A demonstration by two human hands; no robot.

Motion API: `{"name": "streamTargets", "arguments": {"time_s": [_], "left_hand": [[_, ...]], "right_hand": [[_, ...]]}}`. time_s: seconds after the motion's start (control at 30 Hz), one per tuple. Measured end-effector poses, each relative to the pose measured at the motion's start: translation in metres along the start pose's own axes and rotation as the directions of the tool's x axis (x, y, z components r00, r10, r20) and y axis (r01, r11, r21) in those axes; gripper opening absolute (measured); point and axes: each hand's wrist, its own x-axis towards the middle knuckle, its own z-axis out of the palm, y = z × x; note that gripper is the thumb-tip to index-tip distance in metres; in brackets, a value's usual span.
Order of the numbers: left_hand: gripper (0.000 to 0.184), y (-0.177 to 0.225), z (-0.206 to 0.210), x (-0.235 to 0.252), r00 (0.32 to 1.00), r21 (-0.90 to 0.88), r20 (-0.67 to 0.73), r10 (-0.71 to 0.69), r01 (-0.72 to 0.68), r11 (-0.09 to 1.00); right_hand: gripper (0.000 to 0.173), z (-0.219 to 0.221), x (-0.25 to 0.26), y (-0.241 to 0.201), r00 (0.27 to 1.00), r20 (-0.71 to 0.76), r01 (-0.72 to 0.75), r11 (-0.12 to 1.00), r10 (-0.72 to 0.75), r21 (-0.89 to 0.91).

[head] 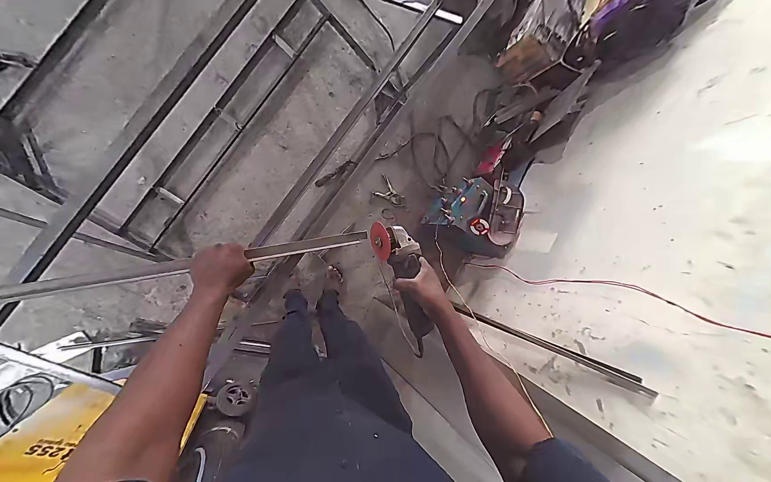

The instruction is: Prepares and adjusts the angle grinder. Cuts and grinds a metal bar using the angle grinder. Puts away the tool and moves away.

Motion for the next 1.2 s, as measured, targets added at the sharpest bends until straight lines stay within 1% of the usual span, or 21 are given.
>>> {"name": "streamTargets", "arguments": {"time_s": [0.07,0.17,0.33,0.4,0.5,0.77,1.0,1.1,1.2], "left_hand": [[0.029,-0.001,0.003,0.002,1.0,0.027,-0.01,0.015,-0.015,1.0],[0.03,0.0,0.002,0.001,1.0,0.048,-0.01,0.023,-0.022,0.999],[0.03,0.001,0.001,0.0,1.0,0.059,-0.015,0.014,-0.013,0.998],[0.03,0.002,0.0,0.001,1.0,0.058,0.009,-0.004,0.004,0.998],[0.031,0.003,-0.001,0.002,0.999,0.054,0.042,-0.025,0.022,0.998],[0.03,0.0,0.003,0.002,1.0,0.071,0.015,-0.005,0.004,0.997],[0.026,0.003,-0.004,-0.001,1.0,0.056,-0.002,0.008,-0.008,0.998],[0.028,0.003,-0.003,-0.002,1.0,0.051,0.008,0.001,-0.001,0.999],[0.029,0.003,-0.005,-0.001,1.0,0.049,0.023,-0.003,0.002,0.999]], "right_hand": [[0.093,0.005,0.001,0.002,1.0,-0.009,-0.008,1.0,0.008,-0.008],[0.084,0.011,-0.001,0.005,1.0,-0.01,-0.021,1.0,0.021,0.013],[0.09,0.017,0.001,0.013,0.999,-0.009,-0.053,0.999,0.053,-0.008],[0.091,0.018,0.002,0.014,0.998,-0.018,-0.057,0.998,0.057,-0.008],[0.09,0.019,0.001,0.014,0.998,-0.022,-0.066,0.998,0.066,-0.014],[0.086,0.024,-0.002,0.013,0.997,-0.025,-0.069,0.997,0.068,-0.034],[0.087,0.023,-0.007,0.008,0.997,-0.039,-0.072,0.997,0.071,-0.027],[0.09,0.023,-0.007,0.007,0.996,-0.042,-0.087,0.995,0.084,-0.058],[0.09,0.023,-0.008,0.007,0.995,-0.053,-0.089,0.996,0.087,-0.029]]}}
